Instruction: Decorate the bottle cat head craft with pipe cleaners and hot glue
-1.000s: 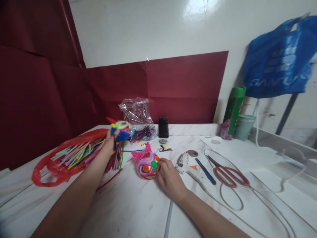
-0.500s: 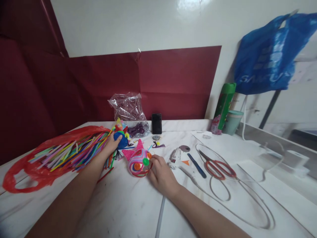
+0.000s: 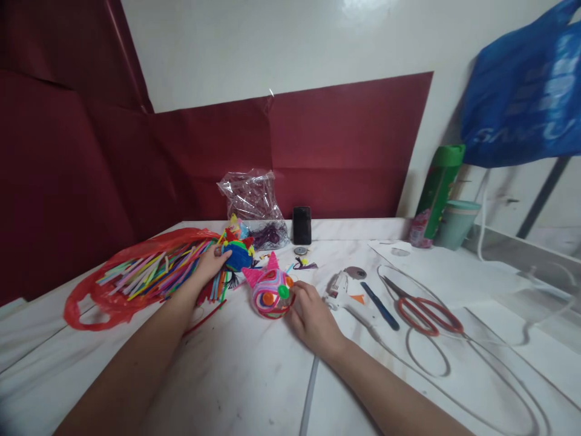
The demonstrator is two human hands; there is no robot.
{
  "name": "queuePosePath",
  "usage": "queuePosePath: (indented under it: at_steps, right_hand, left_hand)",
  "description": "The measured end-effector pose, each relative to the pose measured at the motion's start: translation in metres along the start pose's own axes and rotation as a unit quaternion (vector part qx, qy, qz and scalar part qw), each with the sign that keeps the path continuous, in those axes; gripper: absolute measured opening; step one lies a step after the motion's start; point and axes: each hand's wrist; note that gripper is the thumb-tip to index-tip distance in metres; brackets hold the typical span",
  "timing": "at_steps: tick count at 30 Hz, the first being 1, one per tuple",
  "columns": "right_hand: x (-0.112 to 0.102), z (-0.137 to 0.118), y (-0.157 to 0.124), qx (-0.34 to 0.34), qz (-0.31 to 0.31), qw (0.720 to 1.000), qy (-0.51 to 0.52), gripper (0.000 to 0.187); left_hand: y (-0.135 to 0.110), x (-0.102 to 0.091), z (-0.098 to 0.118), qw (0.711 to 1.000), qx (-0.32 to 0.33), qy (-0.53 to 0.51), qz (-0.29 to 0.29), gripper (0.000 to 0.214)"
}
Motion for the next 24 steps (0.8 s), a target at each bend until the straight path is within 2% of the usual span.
queuePosePath:
  at_steps: [5, 10, 12, 15, 19, 24]
  right_hand:
    - [-0.002, 0.000, 0.001, 0.004, -0.005, 1.000, -0.003, 0.033]
    - [-0.001, 0.001, 0.001, 0.003, -0.013, 1.000, -0.003, 0.032]
    - [0.000, 0.002, 0.001, 0.005, -0.011, 1.000, -0.004, 0.032]
    - [-0.001, 0.002, 0.000, 0.007, -0.011, 1.000, -0.006, 0.034]
    - [-0.002, 0.001, 0.001, 0.010, -0.016, 1.000, -0.003, 0.036]
    - [-0.001, 0.002, 0.001, 0.012, -0.016, 1.000, 0.006, 0.037]
  left_hand:
    - [0.005, 0.022, 0.010, 1.000, 0.029, -0.007, -0.008, 0.045]
    - [0.003, 0.041, 0.018, 0.995, 0.070, 0.025, -0.072, 0.049]
    - [0.001, 0.048, 0.022, 0.993, 0.072, 0.040, -0.085, 0.047]
    - [0.000, 0.054, 0.025, 0.994, 0.059, 0.055, -0.074, 0.035]
    - [0.001, 0.039, 0.018, 0.997, 0.012, 0.065, -0.036, 0.020]
    - [-0.004, 0.004, 0.005, 0.997, -0.023, 0.071, -0.013, 0.027]
Point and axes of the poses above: each hand's wrist, its own y-axis towards the middle knuckle, its own x-axis out of the palm, z = x × y, and after that the axes turned 14 degrees about -z, right-handed
